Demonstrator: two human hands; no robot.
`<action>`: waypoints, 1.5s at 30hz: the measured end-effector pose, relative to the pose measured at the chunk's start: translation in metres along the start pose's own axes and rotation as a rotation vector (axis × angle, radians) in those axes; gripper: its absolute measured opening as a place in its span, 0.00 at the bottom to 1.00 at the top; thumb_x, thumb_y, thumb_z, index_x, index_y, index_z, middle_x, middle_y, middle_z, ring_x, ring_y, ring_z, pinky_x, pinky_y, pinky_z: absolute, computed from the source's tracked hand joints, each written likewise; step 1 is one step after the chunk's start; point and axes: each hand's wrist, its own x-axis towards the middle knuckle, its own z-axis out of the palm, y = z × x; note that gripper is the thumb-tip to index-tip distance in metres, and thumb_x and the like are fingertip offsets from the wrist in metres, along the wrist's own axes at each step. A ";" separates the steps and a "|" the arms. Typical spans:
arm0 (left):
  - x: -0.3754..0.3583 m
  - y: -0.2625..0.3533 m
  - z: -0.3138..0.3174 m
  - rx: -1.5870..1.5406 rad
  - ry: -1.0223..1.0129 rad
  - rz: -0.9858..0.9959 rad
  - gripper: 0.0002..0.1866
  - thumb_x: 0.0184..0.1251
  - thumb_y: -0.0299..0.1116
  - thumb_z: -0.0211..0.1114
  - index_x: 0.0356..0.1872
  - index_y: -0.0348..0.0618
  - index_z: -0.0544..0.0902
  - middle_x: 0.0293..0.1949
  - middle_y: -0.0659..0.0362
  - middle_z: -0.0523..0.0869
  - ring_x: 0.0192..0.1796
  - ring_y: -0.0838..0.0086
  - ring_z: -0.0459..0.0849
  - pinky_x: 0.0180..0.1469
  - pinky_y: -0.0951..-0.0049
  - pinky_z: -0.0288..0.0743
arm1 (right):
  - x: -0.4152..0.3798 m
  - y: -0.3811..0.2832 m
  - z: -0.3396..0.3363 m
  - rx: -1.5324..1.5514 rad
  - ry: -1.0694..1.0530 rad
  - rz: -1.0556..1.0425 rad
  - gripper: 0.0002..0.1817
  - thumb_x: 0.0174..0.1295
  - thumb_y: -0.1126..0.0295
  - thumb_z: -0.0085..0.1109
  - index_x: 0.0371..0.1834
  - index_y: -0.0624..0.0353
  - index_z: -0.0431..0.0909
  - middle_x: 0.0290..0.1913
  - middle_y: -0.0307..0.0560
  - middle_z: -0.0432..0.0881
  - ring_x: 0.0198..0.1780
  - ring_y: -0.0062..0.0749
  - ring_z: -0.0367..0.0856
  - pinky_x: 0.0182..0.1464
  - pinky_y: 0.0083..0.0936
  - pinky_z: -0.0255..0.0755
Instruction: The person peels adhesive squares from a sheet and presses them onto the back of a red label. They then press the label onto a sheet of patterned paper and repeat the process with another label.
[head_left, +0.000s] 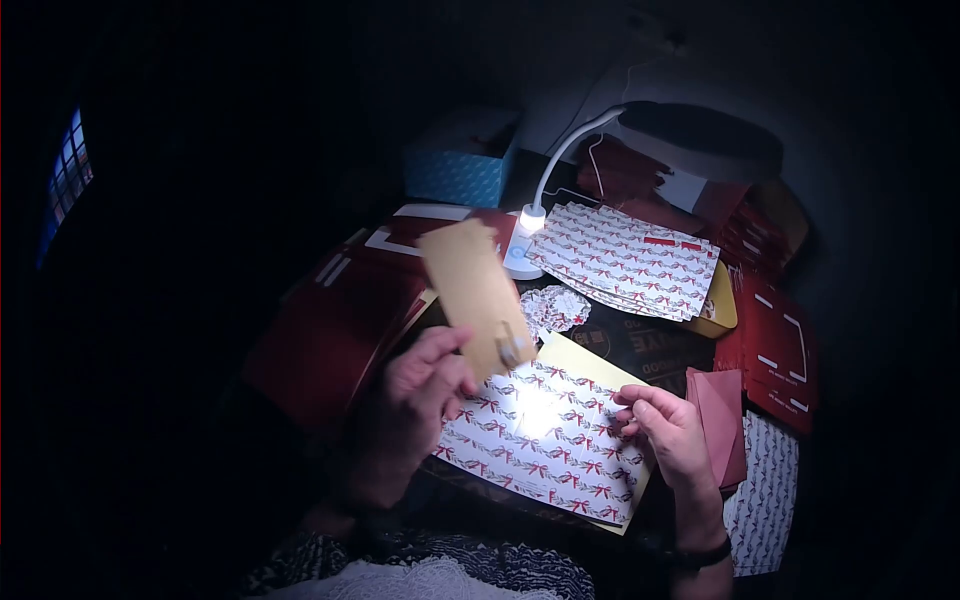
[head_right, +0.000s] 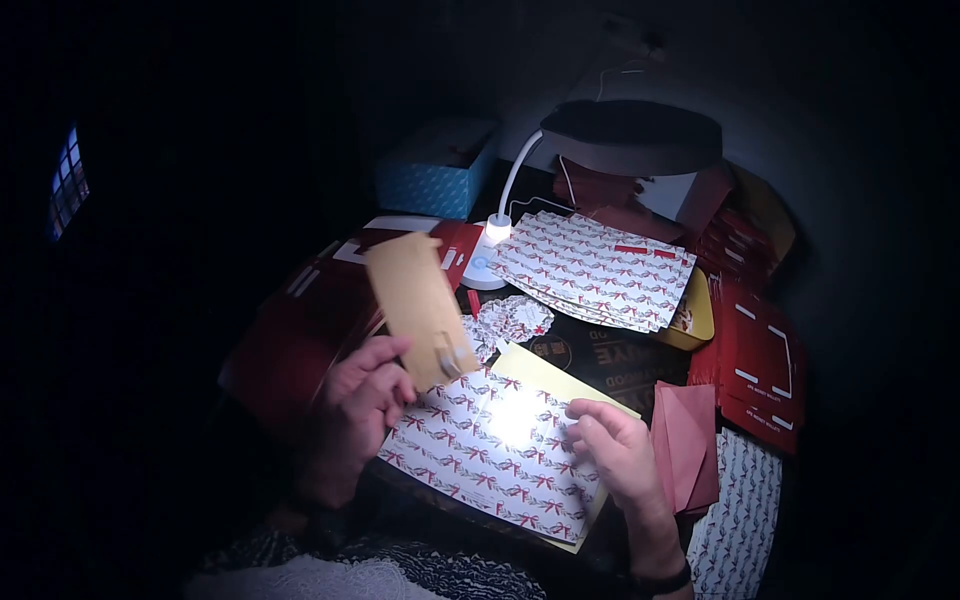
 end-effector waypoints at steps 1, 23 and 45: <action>0.003 -0.003 0.009 -0.004 -0.095 -0.035 0.19 0.63 0.29 0.52 0.53 0.28 0.76 0.27 0.57 0.79 0.20 0.84 0.69 0.21 0.88 0.61 | 0.003 0.001 0.000 0.001 0.007 -0.088 0.17 0.71 0.67 0.48 0.53 0.72 0.75 0.46 0.49 0.81 0.40 0.22 0.79 0.41 0.18 0.74; 0.060 -0.029 0.074 0.029 -0.447 -0.454 0.12 0.68 0.38 0.60 0.35 0.37 0.75 0.23 0.61 0.83 0.18 0.85 0.76 0.14 0.86 0.63 | 0.023 0.003 -0.026 0.308 -0.017 0.000 0.09 0.67 0.71 0.55 0.42 0.67 0.77 0.30 0.41 0.81 0.27 0.19 0.76 0.32 0.16 0.73; 0.058 -0.039 0.074 -0.242 -0.548 -0.554 0.16 0.69 0.26 0.55 0.53 0.25 0.75 0.48 0.47 0.84 0.47 0.68 0.86 0.52 0.70 0.80 | 0.028 -0.017 -0.013 0.123 -0.097 0.117 0.10 0.67 0.68 0.54 0.39 0.64 0.79 0.27 0.36 0.81 0.26 0.13 0.75 0.29 0.11 0.71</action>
